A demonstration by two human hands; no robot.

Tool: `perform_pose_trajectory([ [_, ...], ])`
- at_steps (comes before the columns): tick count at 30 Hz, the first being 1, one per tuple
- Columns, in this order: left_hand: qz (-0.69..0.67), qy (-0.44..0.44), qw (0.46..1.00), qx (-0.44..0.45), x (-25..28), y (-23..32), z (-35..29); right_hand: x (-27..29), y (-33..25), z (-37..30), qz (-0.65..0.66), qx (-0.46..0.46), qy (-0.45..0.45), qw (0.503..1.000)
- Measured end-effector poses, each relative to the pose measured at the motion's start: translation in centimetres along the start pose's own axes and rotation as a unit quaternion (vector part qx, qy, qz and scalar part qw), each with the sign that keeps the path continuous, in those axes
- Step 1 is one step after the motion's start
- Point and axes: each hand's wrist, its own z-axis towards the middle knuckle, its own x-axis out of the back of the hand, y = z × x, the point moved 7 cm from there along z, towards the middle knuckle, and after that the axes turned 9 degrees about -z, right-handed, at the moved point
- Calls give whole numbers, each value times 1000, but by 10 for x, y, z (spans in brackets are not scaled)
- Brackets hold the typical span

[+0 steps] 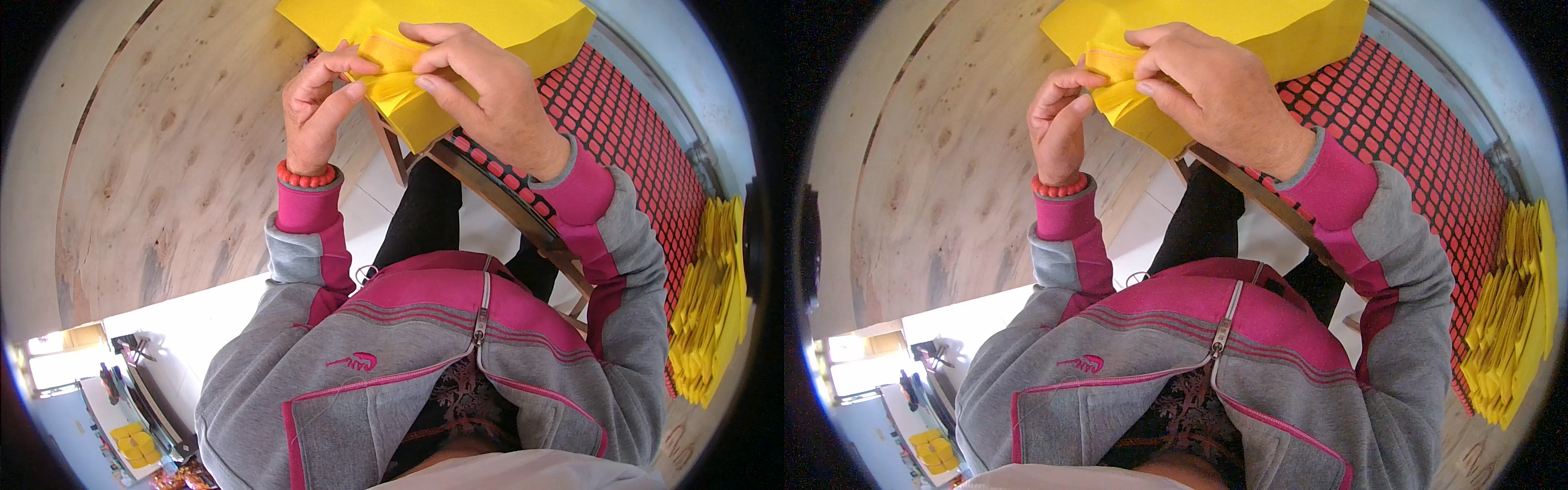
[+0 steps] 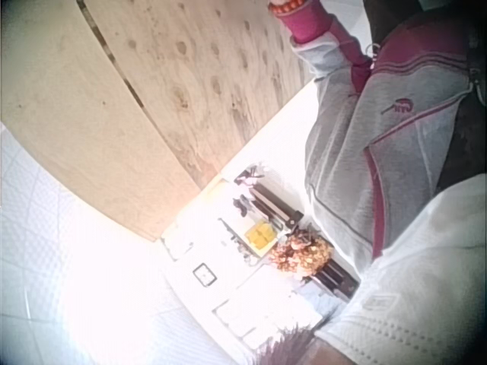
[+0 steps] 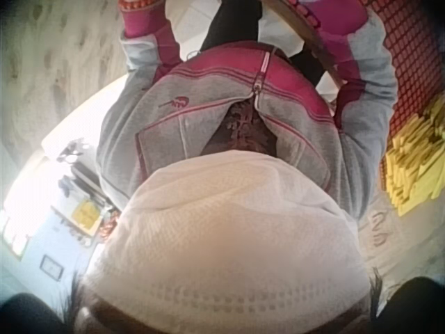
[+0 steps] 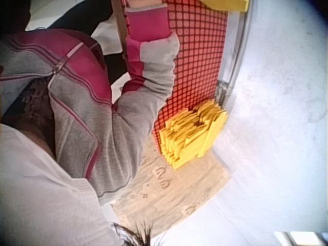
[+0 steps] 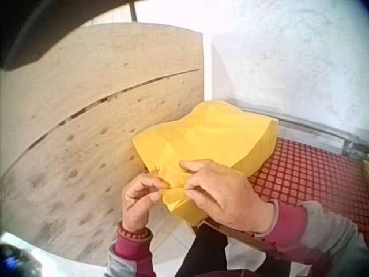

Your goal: The person folds yellow paper sheets by hand on a patterned table. They repeatedly fold, crease, and stack the sheets into a growing pile on the right side of the table.

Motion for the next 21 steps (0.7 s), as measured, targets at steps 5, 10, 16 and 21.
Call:
perform_pose_trajectory([
  [5, -1, -1, 1000, 4, 2, -1, 0, -2, -3, 1, -18, 12, 3, 1000],
  [10, -9, 2, 1000, 0, 3, -1, 0, -3, -2, 2, -9, -13, -7, 1000],
  [16, -6, 42, 999, 11, 4, -5, -1, -2, -3, 4, 16, -11, 6, 1000],
  [21, -19, 70, 997, 18, 3, -6, -2, 2, -2, 3, 20, -12, 8, 1000],
])
